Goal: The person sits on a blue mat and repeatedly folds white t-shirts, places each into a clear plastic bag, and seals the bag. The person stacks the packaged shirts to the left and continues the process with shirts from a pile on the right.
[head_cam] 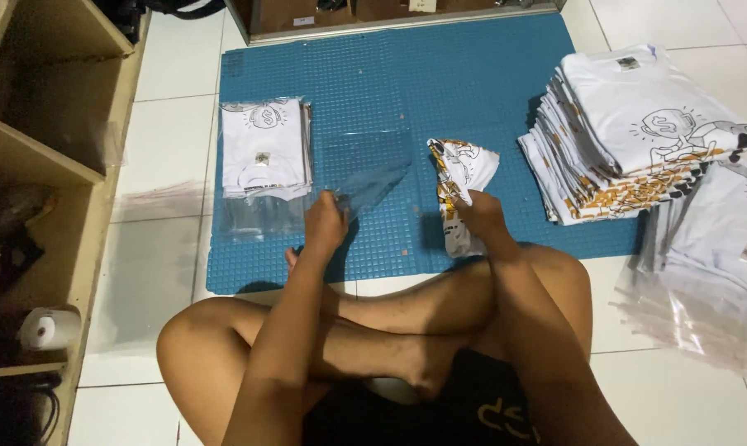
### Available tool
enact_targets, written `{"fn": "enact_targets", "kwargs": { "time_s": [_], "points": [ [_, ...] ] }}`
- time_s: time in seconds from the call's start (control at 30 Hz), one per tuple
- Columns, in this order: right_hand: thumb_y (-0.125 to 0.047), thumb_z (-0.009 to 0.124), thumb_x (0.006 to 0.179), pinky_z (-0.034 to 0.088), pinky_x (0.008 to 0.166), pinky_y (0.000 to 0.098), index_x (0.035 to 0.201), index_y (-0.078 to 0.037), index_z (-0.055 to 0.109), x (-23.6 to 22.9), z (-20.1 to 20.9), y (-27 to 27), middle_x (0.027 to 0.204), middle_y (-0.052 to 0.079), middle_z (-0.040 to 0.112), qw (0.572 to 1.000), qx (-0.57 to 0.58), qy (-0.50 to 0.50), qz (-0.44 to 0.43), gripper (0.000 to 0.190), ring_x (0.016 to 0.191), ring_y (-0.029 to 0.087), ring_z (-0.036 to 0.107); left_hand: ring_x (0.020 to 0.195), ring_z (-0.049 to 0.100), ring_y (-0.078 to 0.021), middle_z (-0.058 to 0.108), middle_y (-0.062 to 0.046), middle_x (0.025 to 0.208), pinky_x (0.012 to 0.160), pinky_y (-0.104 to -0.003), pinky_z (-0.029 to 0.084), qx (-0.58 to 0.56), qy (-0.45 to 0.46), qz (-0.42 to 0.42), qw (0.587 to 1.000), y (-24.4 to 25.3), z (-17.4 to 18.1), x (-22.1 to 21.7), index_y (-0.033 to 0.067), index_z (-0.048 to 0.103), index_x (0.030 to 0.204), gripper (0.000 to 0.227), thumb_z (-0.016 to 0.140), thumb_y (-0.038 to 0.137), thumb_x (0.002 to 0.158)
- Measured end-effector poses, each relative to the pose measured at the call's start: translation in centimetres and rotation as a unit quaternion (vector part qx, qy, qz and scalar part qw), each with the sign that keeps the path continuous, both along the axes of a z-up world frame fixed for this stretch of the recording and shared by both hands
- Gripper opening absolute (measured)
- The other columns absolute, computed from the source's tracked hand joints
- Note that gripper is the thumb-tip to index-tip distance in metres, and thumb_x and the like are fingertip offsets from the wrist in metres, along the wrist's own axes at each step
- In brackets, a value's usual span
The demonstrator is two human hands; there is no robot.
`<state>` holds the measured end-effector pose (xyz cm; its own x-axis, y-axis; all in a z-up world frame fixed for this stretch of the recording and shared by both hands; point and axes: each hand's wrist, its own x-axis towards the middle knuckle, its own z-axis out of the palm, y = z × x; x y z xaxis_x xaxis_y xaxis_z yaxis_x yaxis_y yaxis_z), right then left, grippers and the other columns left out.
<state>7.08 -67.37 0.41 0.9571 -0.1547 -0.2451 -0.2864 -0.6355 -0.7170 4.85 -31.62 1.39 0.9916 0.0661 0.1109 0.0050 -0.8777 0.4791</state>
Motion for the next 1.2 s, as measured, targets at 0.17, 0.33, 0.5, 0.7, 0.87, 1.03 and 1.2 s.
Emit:
{"fn": "enact_targets", "kwargs": {
  "time_s": [0.17, 0.33, 0.5, 0.7, 0.87, 1.03, 1.2],
  "points": [
    [-0.048, 0.065, 0.099, 0.054, 0.093, 0.0498, 0.108, -0.008, 0.076, 0.0, 1.0, 0.1, 0.094, 0.019, 0.076, 0.998, -0.037, -0.02, 0.056, 0.042, 0.106, 0.042, 0.069, 0.079, 0.073, -0.0456, 0.065, -0.025, 0.108, 0.074, -0.059, 0.059, 0.108, -0.026, -0.08, 0.991, 0.6, 3.0, -0.7, 0.0021, 0.044, 0.117, 0.075, 0.092, 0.033, 0.068],
    [-0.035, 0.069, 0.099, 0.05, 0.101, 0.0515, 0.122, -0.007, 0.074, -2.9, 9.5, 2.9, 0.112, 0.025, 0.073, 0.992, 0.037, -0.031, 0.116, 0.037, 0.114, 0.043, 0.066, 0.071, 0.074, -0.032, 0.063, -0.009, 0.105, 0.068, -0.05, 0.06, 0.261, -0.059, -0.068, 0.961, 0.2, 2.0, -1.6, 0.0087, 0.048, 0.116, 0.084, 0.093, 0.05, 0.058],
    [-0.022, 0.074, 0.094, 0.057, 0.091, 0.0411, 0.118, -0.003, 0.073, -4.9, 13.9, 4.7, 0.1, 0.018, 0.077, 0.955, 0.267, 0.058, 0.119, 0.03, 0.094, 0.022, 0.072, 0.069, 0.073, -0.0267, 0.06, -0.006, 0.108, 0.065, -0.047, 0.059, 0.304, -0.061, -0.033, 0.95, -0.6, -0.9, -1.5, 0.0105, 0.05, 0.118, 0.089, 0.093, 0.056, 0.054],
    [-0.027, 0.072, 0.092, 0.058, 0.08, 0.0419, 0.1, -0.005, 0.08, -6.2, 18.0, 7.9, 0.092, 0.02, 0.081, 0.86, 0.172, 0.102, 0.469, 0.025, 0.089, 0.026, 0.073, 0.06, 0.07, -0.0235, 0.054, 0.002, 0.097, 0.06, -0.043, 0.056, 0.304, -0.136, -0.015, 0.943, -0.5, -6.0, 0.4, 0.0154, 0.047, 0.108, 0.051, 0.077, 0.046, 0.079],
    [-0.047, 0.064, 0.099, 0.048, 0.099, 0.0605, 0.122, 0.009, 0.068, -6.3, 12.9, 8.6, 0.113, 0.038, 0.069, 0.851, 0.068, -0.016, 0.52, 0.06, 0.112, 0.056, 0.063, 0.05, 0.069, -0.0224, 0.058, 0.001, 0.092, 0.054, -0.041, 0.057, 0.289, -0.221, -0.024, 0.931, 0.2, -3.0, -0.2, 0.0131, 0.05, 0.107, 0.016, 0.048, 0.016, 0.092],
    [-0.04, 0.063, 0.1, 0.048, 0.101, 0.0555, 0.131, 0.004, 0.064, -3.7, 7.8, 7.5, 0.121, 0.032, 0.067, 0.87, -0.007, -0.027, 0.493, 0.053, 0.118, 0.049, 0.061, 0.079, 0.071, -0.0469, 0.066, -0.019, 0.102, 0.073, -0.058, 0.056, 0.078, -0.022, -0.136, 0.987, 0.5, 6.2, -3.2, 0.0062, 0.044, 0.121, 0.03, 0.053, 0.011, 0.093],
    [-0.048, 0.061, 0.1, 0.045, 0.11, 0.0436, 0.141, -0.009, 0.063, -4.0, 8.9, 7.9, 0.14, 0.017, 0.064, 0.915, -0.114, 0.089, 0.376, 0.057, 0.134, 0.033, 0.057, 0.105, 0.071, -0.0351, 0.069, -0.008, 0.109, 0.091, -0.045, 0.056, -0.072, -0.023, -0.154, 0.985, 1.3, -2.8, 0.8, 0.0159, 0.065, 0.122, 0.03, 0.065, 0.009, 0.093]
  ]
}}
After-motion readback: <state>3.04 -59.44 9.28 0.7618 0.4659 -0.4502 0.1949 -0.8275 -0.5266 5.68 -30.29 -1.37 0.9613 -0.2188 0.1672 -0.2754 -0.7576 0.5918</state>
